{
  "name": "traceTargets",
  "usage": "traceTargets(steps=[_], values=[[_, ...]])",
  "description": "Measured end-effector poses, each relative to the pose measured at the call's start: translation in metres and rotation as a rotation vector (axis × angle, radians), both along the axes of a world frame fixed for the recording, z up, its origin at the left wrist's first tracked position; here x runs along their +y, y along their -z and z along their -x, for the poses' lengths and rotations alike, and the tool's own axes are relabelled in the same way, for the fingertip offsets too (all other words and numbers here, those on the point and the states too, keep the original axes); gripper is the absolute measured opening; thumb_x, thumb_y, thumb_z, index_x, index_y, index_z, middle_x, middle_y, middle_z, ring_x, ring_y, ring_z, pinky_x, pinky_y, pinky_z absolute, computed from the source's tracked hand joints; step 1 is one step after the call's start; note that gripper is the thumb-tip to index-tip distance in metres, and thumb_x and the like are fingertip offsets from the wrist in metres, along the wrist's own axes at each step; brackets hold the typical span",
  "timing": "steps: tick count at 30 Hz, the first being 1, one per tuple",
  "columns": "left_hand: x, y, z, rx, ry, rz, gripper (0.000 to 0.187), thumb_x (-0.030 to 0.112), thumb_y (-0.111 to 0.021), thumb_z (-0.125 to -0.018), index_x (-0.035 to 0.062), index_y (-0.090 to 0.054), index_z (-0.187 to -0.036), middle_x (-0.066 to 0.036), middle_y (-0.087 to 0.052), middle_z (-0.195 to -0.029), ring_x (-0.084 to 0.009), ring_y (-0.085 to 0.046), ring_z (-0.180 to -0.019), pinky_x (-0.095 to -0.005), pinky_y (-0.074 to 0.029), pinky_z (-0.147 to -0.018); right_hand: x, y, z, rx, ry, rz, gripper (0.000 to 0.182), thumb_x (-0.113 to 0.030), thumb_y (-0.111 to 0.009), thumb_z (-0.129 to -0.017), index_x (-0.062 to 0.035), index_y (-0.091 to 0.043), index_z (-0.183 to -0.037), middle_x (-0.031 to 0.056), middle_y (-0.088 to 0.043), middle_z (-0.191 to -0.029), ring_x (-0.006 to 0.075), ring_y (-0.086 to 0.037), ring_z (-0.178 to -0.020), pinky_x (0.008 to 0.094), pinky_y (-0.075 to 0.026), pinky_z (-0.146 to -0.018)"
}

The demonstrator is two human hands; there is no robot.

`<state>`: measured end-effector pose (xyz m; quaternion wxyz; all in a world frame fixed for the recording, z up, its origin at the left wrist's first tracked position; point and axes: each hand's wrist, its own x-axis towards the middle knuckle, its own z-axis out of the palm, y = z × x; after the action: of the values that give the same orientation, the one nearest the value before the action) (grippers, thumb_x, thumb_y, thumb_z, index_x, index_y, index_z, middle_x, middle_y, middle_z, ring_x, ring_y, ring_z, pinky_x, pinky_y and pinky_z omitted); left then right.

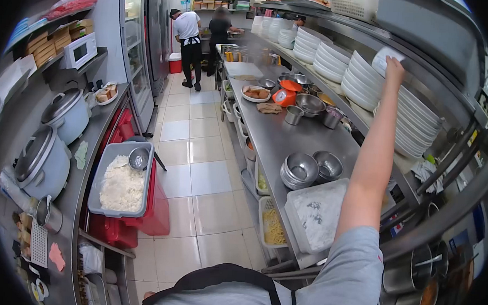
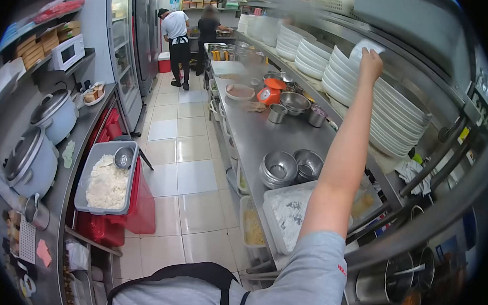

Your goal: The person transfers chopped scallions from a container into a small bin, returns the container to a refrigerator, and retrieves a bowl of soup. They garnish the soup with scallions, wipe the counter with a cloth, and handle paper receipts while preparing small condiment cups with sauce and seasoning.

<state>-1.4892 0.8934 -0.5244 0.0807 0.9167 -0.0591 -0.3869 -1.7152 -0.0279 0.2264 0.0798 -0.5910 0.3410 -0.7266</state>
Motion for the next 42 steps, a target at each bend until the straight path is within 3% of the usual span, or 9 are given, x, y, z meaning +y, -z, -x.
traceTargets(steps=[3,13,15,17,21,30,38,41,42], values=[[-0.014,0.003,0.002,0.021,-0.031,0.014,0.03,0.029,-0.064,-0.071,0.0039,-0.066,-0.086,-0.012,-0.065,-0.074,-0.0233,-0.063,-0.07,-0.0348,-0.05,-0.066,-0.044,-0.005,0.017,-0.019,-0.067,-0.255,0.041,-0.026,-0.064,-0.075,0.0044,-0.06,-0.103,0.0159,-0.061,-0.106,0.0235,-0.057,-0.096,0.0328,-0.041,-0.082],[-0.095,-0.032,-0.066,-0.059,-0.324,0.368,0.027,0.022,-0.064,-0.073,0.0016,-0.065,-0.09,-0.012,-0.064,-0.071,-0.019,-0.063,-0.061,-0.0312,-0.051,-0.057,-0.013,-0.018,0.02,-0.218,-0.344,0.086,0.038,-0.011,-0.06,-0.078,0.0047,-0.055,-0.111,0.0155,-0.056,-0.115,0.0207,-0.053,-0.1,0.0286,-0.038,-0.086],[-0.112,-0.043,-0.07,-0.072,-0.362,0.442,0.027,0.021,-0.064,-0.073,0.0011,-0.064,-0.091,-0.011,-0.064,-0.07,-0.0181,-0.063,-0.059,-0.0305,-0.051,-0.056,0.0,-0.003,0.011,-0.294,-0.225,0.134,0.031,-0.009,-0.061,-0.076,0.0019,-0.059,-0.104,0.015,-0.057,-0.109,0.0211,-0.052,-0.099,0.0308,-0.038,-0.085],[-0.124,-0.052,-0.067,-0.068,-0.34,0.467,0.026,0.02,-0.064,-0.073,0.0007,-0.064,-0.092,-0.011,-0.063,-0.07,-0.0172,-0.063,-0.058,-0.0297,-0.051,-0.054,0.04,0.02,-0.016,-0.169,0.472,0.594,0.025,-0.009,-0.061,-0.074,-0.004,-0.062,-0.099,0.0132,-0.058,-0.103,0.0214,-0.05,-0.1,0.0346,-0.037,-0.086],[-0.112,-0.053,-0.045,-0.03,-0.228,0.374,0.032,0.029,-0.066,-0.071,0.0061,-0.065,-0.093,-0.014,-0.065,-0.082,-0.0229,-0.064,-0.075,-0.0332,-0.051,-0.069,0.146,0.068,-0.138,-0.06,-0.298,0.469,0.019,-0.007,-0.06,-0.074,-0.0076,-0.063,-0.092,0.01,-0.057,-0.103,0.0234,-0.05,-0.101,0.0369,-0.038,-0.085],[0.005,-0.043,0.048,-0.189,-0.373,0.149,0.039,0.042,-0.056,-0.074,0.0099,-0.064,-0.094,-0.015,-0.062,-0.096,-0.0313,-0.058,-0.091,-0.0392,-0.046,-0.081,0.358,0.236,-0.325,0.429,-1.18,0.316,0.018,0.001,-0.058,-0.075,-0.0034,-0.061,-0.092,0.013,-0.058,-0.101,0.0274,-0.054,-0.097,0.034,-0.04,-0.085],[0.081,-0.045,0.213,-0.209,-0.944,0.143,0.035,0.038,-0.057,-0.072,0.0085,-0.066,-0.088,-0.015,-0.062,-0.095,-0.0306,-0.059,-0.089,-0.04,-0.047,-0.08,0.627,0.375,-0.33,0.733,-1.939,0.121,0.01,-0.001,-0.058,-0.078,-0.0002,-0.062,-0.087,0.0097,-0.06,-0.084,0.0201,-0.055,-0.079,0.0287,-0.043,-0.072],[0.112,-0.017,0.274,-0.134,-0.965,0.084,0.037,0.039,-0.055,-0.072,0.0074,-0.066,-0.087,-0.015,-0.063,-0.096,-0.0307,-0.059,-0.09,-0.04,-0.047,-0.08,0.737,0.4,-0.293,0.872,-2.227,-0.268,0.008,-0.002,-0.059,-0.079,0.0002,-0.062,-0.086,0.0093,-0.06,-0.079,0.0192,-0.056,-0.07,0.0278,-0.043,-0.069],[0.124,0.0,0.301,-0.084,-0.928,0.019,0.038,0.041,-0.055,-0.072,0.0082,-0.066,-0.087,-0.013,-0.063,-0.095,-0.03,-0.059,-0.091,-0.0397,-0.047,-0.081,0.768,0.408,-0.286,0.85,-2.264,-0.083,0.009,-0.003,-0.059,-0.078,-0.0002,-0.062,-0.087,0.0099,-0.06,-0.078,0.0198,-0.057,-0.069,0.0282,-0.044,-0.068]])
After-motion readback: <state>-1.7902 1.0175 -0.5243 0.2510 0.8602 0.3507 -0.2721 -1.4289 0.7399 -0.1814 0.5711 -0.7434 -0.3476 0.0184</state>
